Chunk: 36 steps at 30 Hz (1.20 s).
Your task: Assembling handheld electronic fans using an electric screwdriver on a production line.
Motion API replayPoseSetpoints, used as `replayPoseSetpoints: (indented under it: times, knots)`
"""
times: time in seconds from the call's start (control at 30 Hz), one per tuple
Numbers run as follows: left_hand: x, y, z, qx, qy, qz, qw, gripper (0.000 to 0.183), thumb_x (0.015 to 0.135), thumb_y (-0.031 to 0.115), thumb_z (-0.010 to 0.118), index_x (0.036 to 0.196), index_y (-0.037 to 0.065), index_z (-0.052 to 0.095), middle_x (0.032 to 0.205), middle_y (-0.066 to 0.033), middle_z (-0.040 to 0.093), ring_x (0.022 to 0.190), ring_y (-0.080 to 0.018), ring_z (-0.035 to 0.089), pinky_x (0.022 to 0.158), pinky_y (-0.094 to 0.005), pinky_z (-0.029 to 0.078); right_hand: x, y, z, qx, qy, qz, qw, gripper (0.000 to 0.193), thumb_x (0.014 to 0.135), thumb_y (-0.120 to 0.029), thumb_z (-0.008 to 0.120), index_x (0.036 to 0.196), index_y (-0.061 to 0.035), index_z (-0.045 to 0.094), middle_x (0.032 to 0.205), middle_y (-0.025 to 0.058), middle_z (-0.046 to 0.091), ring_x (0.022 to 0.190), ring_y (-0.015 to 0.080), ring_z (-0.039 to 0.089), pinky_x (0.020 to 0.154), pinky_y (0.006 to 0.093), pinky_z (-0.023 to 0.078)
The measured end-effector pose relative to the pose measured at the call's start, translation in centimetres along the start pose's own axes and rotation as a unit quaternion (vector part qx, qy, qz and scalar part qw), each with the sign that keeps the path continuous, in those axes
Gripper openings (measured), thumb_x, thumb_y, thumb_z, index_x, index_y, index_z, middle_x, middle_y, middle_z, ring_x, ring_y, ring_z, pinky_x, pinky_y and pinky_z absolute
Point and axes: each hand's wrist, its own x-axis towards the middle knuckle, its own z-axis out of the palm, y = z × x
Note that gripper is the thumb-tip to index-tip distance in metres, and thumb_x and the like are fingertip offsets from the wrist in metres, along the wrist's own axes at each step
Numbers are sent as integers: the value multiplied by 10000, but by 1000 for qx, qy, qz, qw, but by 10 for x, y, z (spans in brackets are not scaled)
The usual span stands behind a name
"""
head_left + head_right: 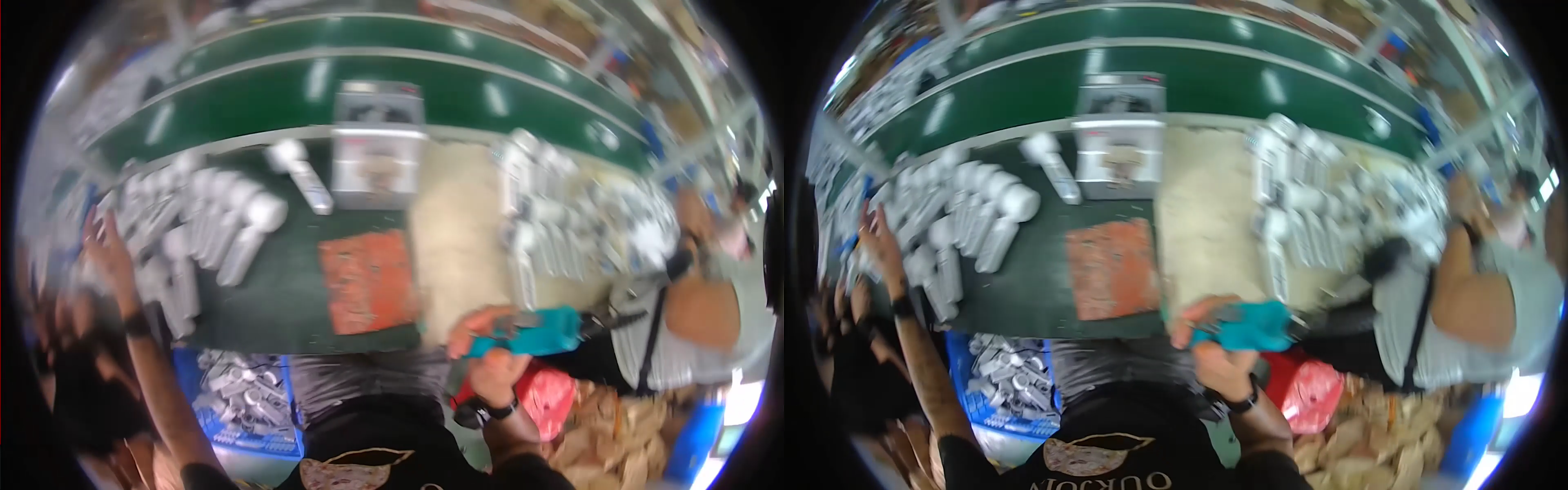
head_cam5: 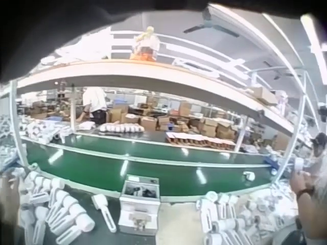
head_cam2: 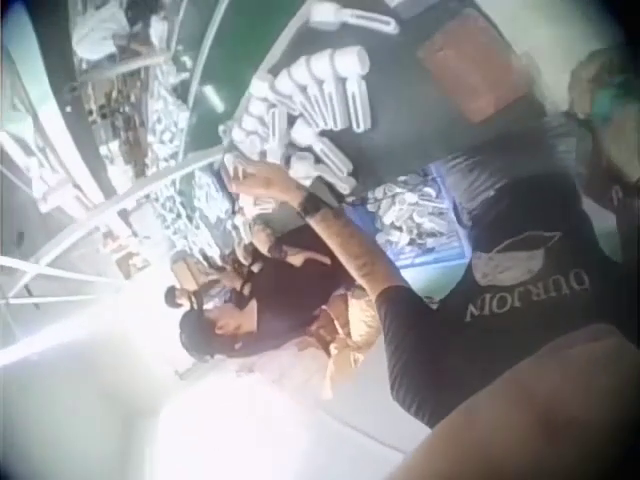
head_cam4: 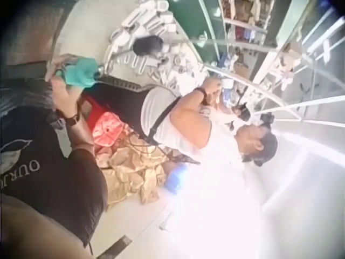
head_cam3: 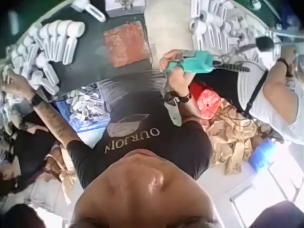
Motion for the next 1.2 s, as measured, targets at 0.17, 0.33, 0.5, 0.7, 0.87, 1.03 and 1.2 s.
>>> replayPoseSetpoints:
  times: [0.17, 0.33, 0.5, 0.7, 0.87, 1.03, 1.2]
  knots:
    - [-140, 298, 27, -249, -399, 123, 874, 209, 922, 176, 644, 1085, 46, 666, 969, -111, 687, 914, -233, 668, 771, -337, 518, -13, -19, -9, -91, 8, 46, 995, 721, 784, -576, 761, 1056, 53, 537, 743, 108, 579, 646, 204, 585, 572, 318, 476]
    - [-272, 397, 118, -328, -511, 327, 724, 332, 899, 342, 649, 964, 22, 590, 822, -149, 652, 762, -368, 636, 675, -475, 500, -25, -30, -17, -98, 19, 49, 994, 713, 788, -554, 771, 1061, 61, 534, 742, 103, 568, 643, 207, 579, 584, 323, 479]
    - [-320, 443, 136, -242, -551, 347, 719, 342, 893, 378, 639, 865, 43, 577, 780, -129, 625, 753, -348, 618, 670, -476, 471, -28, -47, -28, -106, 57, 40, 992, 697, 791, -539, 782, 1068, 59, 553, 760, 102, 587, 663, 199, 589, 603, 316, 479]
    - [-319, 422, 155, -390, -465, 398, 688, 319, 887, 378, 626, 854, 62, 595, 745, -108, 567, 772, -323, 585, 698, -440, 437, 0, -57, -56, -315, 13, -36, 948, 434, 881, -301, 745, 1173, -11, 609, 908, 37, 641, 858, 135, 599, 787, 311, 486]
    - [-263, 358, 125, -292, -482, 381, 733, 205, 806, 230, 689, 910, 61, 637, 842, -159, 631, 806, -341, 623, 707, -453, 473, 25, -46, -48, -381, -6, -60, 922, 493, 939, -311, 660, 1307, -12, 524, 1103, 178, 607, 950, 294, 599, 846, 374, 479]
    - [-231, 317, 51, -214, -494, 269, 799, 214, 824, 219, 673, 941, 42, 650, 938, -162, 647, 900, -360, 617, 800, -455, 473, 28, -36, -32, -324, 16, -134, 936, 514, 977, -348, 591, 1351, -13, 480, 1083, 183, 598, 947, 323, 576, 862, 394, 467]
    - [-235, 302, 4, -239, -462, 303, 799, 252, 859, 173, 650, 1052, 13, 626, 1080, -170, 613, 1067, -370, 526, 960, -457, 396, 27, -30, -15, -362, 2, -88, 928, 487, 968, -248, 582, 1366, -2, 448, 1192, 232, 556, 1061, 415, 551, 956, 415, 443]
